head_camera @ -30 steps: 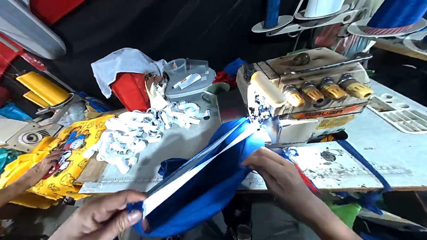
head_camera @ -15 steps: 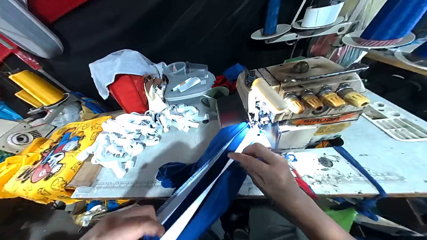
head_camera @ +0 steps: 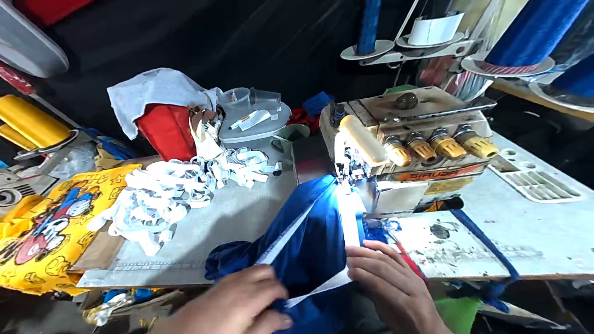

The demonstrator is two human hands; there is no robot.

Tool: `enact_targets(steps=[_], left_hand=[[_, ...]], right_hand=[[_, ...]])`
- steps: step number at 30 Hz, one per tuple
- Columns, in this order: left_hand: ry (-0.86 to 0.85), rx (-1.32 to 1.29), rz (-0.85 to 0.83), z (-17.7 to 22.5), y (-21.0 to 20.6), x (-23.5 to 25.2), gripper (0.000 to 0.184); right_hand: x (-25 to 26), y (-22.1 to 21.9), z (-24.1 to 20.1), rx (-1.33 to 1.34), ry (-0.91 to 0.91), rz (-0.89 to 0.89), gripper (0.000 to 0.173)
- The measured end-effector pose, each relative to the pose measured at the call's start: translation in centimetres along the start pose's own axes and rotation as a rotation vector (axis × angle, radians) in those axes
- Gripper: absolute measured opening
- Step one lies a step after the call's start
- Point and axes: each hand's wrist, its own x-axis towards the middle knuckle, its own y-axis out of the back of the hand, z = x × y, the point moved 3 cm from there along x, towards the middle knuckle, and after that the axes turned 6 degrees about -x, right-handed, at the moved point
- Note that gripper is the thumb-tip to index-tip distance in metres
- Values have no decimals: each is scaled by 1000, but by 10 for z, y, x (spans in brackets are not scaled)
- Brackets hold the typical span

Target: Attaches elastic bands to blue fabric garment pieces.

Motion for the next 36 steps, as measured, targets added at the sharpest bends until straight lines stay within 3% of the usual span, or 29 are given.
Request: enact_targets(steps=[3,7,9,17,24,36], left_hand=[[-11,-60,26,-9,-45,51,22],[-64,177,504,-15,-63,110,23],[-45,311,626,-29,-65,126,18],[-52,427,594,-47,-70,113,32],[-5,528,615,-44,-78,111,39],[-6,550,651,-50,-78,116,41]], right_hand=[[-3,6,4,51,-44,20,15],[8,17,5,143,-103,32,17],[16,20,6,180,-108,62,16],[31,33,-4,209,-211,58,17],[-4,17,-6,2,-145,-23,17],[-6,12,11,-5,-104,12,19]])
